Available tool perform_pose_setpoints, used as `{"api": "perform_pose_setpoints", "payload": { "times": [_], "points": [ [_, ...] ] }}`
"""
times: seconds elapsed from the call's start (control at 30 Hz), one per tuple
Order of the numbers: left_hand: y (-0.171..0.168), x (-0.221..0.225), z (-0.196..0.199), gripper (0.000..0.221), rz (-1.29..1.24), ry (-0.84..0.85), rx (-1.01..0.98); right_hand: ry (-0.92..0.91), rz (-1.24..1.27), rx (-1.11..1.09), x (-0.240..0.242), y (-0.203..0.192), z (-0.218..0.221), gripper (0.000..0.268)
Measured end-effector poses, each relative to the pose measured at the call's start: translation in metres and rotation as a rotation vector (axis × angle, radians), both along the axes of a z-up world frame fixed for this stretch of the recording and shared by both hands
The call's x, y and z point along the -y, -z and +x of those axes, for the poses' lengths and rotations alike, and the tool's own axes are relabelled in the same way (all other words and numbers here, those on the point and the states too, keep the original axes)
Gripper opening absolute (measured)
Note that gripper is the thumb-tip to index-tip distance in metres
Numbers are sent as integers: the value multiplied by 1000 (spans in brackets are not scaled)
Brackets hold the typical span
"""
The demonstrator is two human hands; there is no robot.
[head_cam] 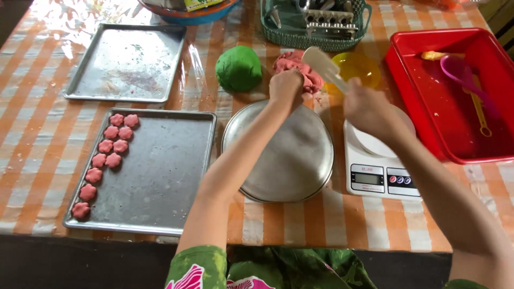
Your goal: Weighing small portions of dough, rolling them into balls, flattening them with a rolling pin, and using a metal mold to create decorative shapes before placing them on a tray.
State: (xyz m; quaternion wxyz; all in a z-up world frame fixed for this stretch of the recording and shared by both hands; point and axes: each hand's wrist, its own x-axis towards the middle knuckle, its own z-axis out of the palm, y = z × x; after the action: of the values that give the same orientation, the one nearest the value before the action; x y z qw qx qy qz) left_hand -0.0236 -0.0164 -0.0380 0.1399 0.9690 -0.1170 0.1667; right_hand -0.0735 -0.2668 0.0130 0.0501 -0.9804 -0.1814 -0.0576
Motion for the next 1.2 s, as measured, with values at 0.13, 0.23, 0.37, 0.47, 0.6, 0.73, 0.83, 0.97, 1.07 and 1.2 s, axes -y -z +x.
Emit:
{"api": "perform_pose_setpoints", "payload": {
  "times": [0.13, 0.23, 0.37, 0.47, 0.6, 0.73, 0.83, 0.97, 1.07, 1.2],
  "points": [
    [117, 2, 89, 56, 125, 54, 43, 119, -64, -74, -51, 0, 3, 36],
    [103, 2, 69, 46, 243, 75, 93, 147, -101, -99, -63, -8, -4, 38],
    [58, -8, 38, 28, 180, 157, 119, 127, -87, -113, -63, -1, 6, 45],
    [86, -9, 59, 19, 189, 158, 132, 100, -76, -148, -71, -13, 2, 50],
    [95, -13, 67, 17, 206, 156, 103, 97, -101, -173, -83, -18, -5, 45],
    [77, -12, 52, 13, 308, 141, 119, 81, -58, -153, -86, 3, -3, 42],
    [53, -15, 38, 11, 292, 136, 120, 106, -76, -110, -91, 5, 1, 38],
    [37, -17, 22, 13, 289, 150, 123, 66, -62, -119, -96, 0, -5, 34],
    [36, -19, 24, 14, 271, 150, 125, 45, -64, -103, -102, -7, -9, 33],
    [38, -22, 21, 16, 253, 161, 114, 31, -104, -72, -103, 13, 4, 31]
  ]
}}
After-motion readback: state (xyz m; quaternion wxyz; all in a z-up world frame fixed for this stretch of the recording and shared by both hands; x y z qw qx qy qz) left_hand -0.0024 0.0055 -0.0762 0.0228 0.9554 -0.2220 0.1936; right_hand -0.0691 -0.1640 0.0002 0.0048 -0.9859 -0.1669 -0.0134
